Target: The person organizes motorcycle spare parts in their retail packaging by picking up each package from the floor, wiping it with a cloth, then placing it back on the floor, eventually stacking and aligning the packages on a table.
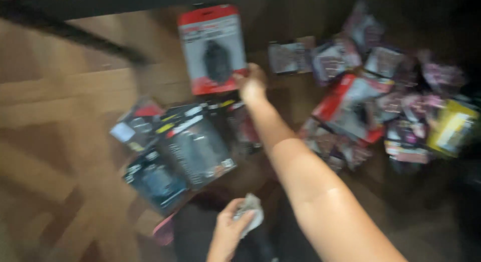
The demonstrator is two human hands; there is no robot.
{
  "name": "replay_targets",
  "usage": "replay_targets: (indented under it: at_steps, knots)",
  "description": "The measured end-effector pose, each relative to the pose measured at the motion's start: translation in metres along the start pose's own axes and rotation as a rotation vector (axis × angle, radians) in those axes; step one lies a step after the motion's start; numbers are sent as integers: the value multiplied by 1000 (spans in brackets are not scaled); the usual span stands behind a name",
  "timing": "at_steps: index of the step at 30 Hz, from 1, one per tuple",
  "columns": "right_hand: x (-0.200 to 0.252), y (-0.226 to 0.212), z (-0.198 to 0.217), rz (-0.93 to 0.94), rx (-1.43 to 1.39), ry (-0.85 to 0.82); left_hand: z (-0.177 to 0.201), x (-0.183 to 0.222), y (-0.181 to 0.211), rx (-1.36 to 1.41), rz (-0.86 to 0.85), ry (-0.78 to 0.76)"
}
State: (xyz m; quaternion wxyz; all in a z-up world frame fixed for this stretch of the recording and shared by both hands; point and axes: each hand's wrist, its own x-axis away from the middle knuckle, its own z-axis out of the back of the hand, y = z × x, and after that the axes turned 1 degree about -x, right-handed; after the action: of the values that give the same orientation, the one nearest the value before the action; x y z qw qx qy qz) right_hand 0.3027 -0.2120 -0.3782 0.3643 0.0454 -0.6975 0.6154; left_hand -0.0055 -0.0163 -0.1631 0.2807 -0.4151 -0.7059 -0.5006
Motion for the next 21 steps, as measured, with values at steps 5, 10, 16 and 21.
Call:
replay_targets:
  at_steps: [5,10,16,21]
  knots:
    - [69,-43,54,619,921,269,26,-29,-52,-101,-53,-37]
    - [145,-76,155,924,1035,253,37,-39,-77,38,-83,-65]
    - [139,-68,270,724,1289,364,32,-39,-56,-30,-65,-50]
    - [107,-36,291,780,1535,270,34,-45,-56,-62,-88,14]
